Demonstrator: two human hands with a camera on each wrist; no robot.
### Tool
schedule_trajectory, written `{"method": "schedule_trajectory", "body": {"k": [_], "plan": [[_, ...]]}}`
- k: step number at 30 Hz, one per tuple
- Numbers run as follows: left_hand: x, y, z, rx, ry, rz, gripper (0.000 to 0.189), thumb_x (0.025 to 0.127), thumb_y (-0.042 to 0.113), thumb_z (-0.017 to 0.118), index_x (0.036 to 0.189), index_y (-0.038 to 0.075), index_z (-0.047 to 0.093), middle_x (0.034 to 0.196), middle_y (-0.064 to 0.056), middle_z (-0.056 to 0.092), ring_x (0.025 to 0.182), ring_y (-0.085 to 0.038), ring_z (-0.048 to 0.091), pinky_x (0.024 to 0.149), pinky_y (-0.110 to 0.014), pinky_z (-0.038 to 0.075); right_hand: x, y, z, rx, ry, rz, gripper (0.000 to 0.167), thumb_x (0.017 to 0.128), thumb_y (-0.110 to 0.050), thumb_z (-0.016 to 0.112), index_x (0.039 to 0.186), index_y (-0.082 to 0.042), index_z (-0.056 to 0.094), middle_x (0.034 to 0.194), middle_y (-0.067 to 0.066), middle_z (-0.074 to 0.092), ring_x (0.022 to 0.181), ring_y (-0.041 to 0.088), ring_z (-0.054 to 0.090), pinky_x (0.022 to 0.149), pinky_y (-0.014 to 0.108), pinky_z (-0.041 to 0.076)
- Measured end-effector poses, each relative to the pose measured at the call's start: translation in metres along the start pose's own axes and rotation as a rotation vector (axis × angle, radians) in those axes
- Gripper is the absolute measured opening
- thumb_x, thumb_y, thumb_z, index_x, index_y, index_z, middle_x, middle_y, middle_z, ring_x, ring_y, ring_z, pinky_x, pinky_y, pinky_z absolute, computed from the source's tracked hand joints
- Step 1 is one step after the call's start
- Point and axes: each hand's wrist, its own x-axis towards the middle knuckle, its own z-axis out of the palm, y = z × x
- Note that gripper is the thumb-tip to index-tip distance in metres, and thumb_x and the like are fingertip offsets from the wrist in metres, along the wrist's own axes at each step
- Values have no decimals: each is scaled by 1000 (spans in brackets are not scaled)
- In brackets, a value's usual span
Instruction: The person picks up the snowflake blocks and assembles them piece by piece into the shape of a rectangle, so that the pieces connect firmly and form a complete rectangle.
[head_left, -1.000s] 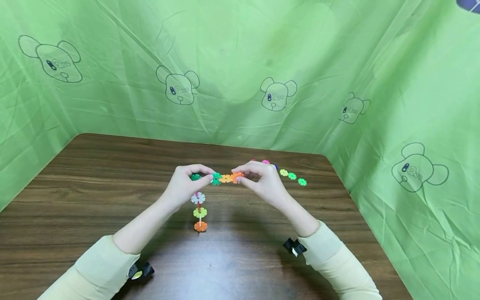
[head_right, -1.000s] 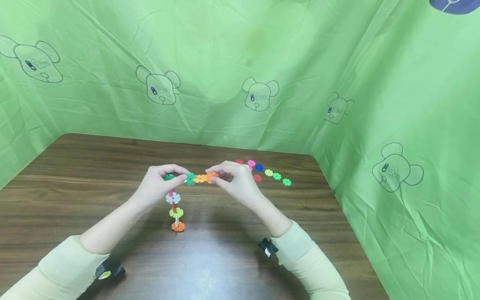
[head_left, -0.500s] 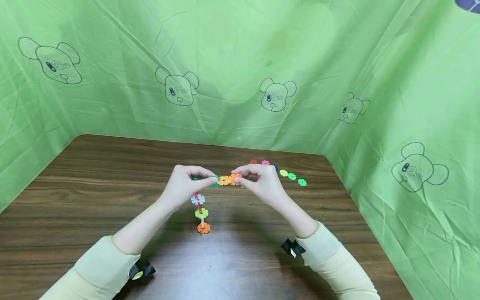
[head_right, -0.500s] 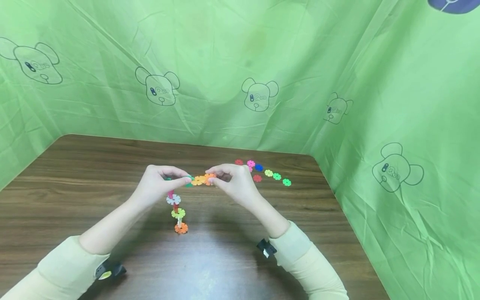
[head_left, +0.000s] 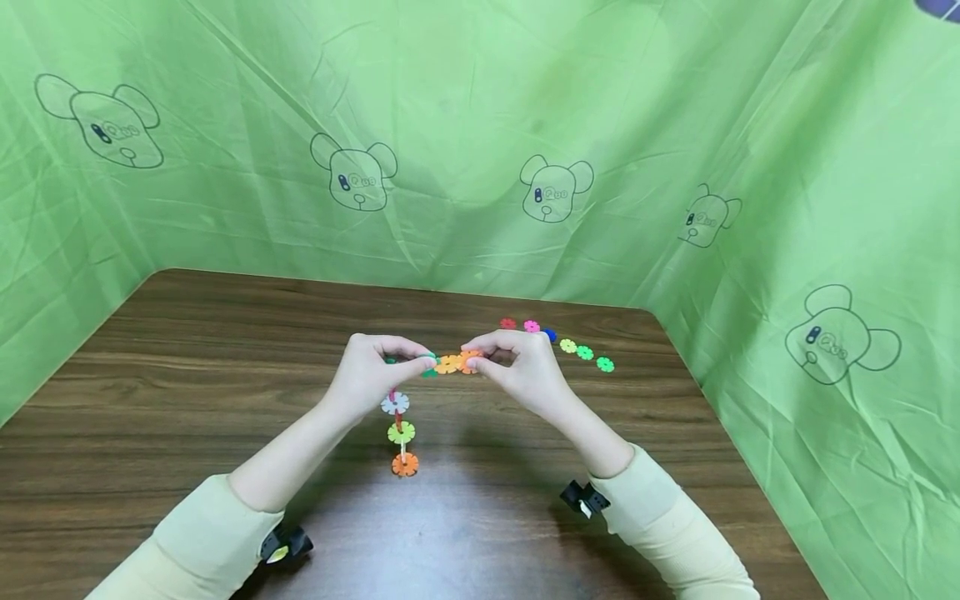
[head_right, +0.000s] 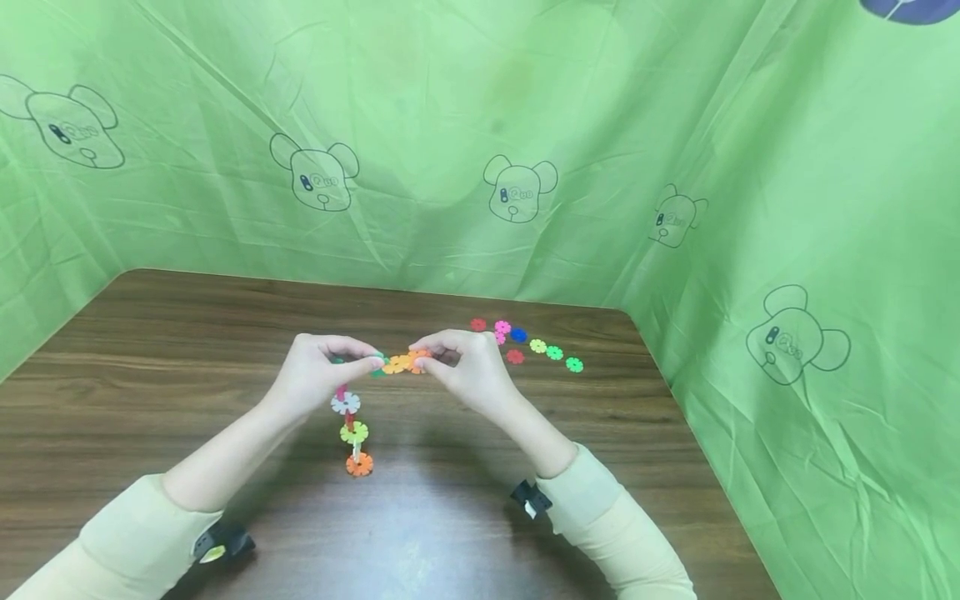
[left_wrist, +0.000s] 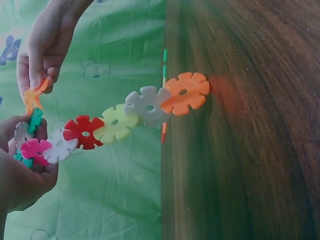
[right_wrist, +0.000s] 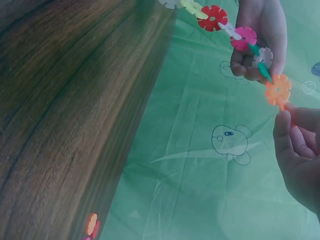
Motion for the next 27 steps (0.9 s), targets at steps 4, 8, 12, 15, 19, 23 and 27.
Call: {"method": "schedule_trajectory", "body": {"k": [4,8,12,15,19,23,27], "plan": [[-1,-2,1,-3,8,-26,18,76,26,80,83,10,76,76,-13,71,51,-10,47,40,-23,39,0,-2,0,-24,-6,-2,12,79,-8,75,91,-8,74,84,2,73,71,8,66,66,24,56],[-2,-4,2,4,17,-22,18,75,27,80,82,11,76,74,-9,71,50,-8,46,40,-23,39,0,-2,0,-56,-5,-18,11,78,-7,76,89,-8,74,82,2,72,69,7,66,64,23,55],[-3,0,3,11,18,-9,14,78,19,78,84,7,75,75,-9,72,51,-9,46,41,-21,37,-1,-1,1,-83,-2,-22,10,78,-6,76,88,-7,74,81,2,72,68,5,66,63,22,55],[-3,0,4,9,13,-14,13,79,17,78,85,6,75,75,-11,72,48,-9,44,40,-21,37,-1,-1,2,-87,-1,-20,10,77,-5,77,87,-6,74,81,3,72,68,5,66,63,22,55],[-2,-6,5,8,14,1,15,77,24,79,83,11,76,73,-7,71,46,-9,44,38,-23,39,-1,0,2,-85,-7,-33,11,77,-6,77,87,-7,74,80,2,72,68,5,66,63,21,55],[-3,-5,5,59,22,45,12,77,27,79,81,16,76,70,0,71,46,-9,46,40,-24,39,0,1,3,-104,-12,-62,10,77,-7,77,87,-7,73,80,2,72,68,5,66,63,21,55],[-3,-5,5,102,23,55,10,77,28,79,81,20,75,69,4,71,48,-16,52,41,-26,42,0,2,3,-95,-15,-59,10,78,-7,76,88,-7,74,81,3,72,68,6,66,63,21,55]]}}
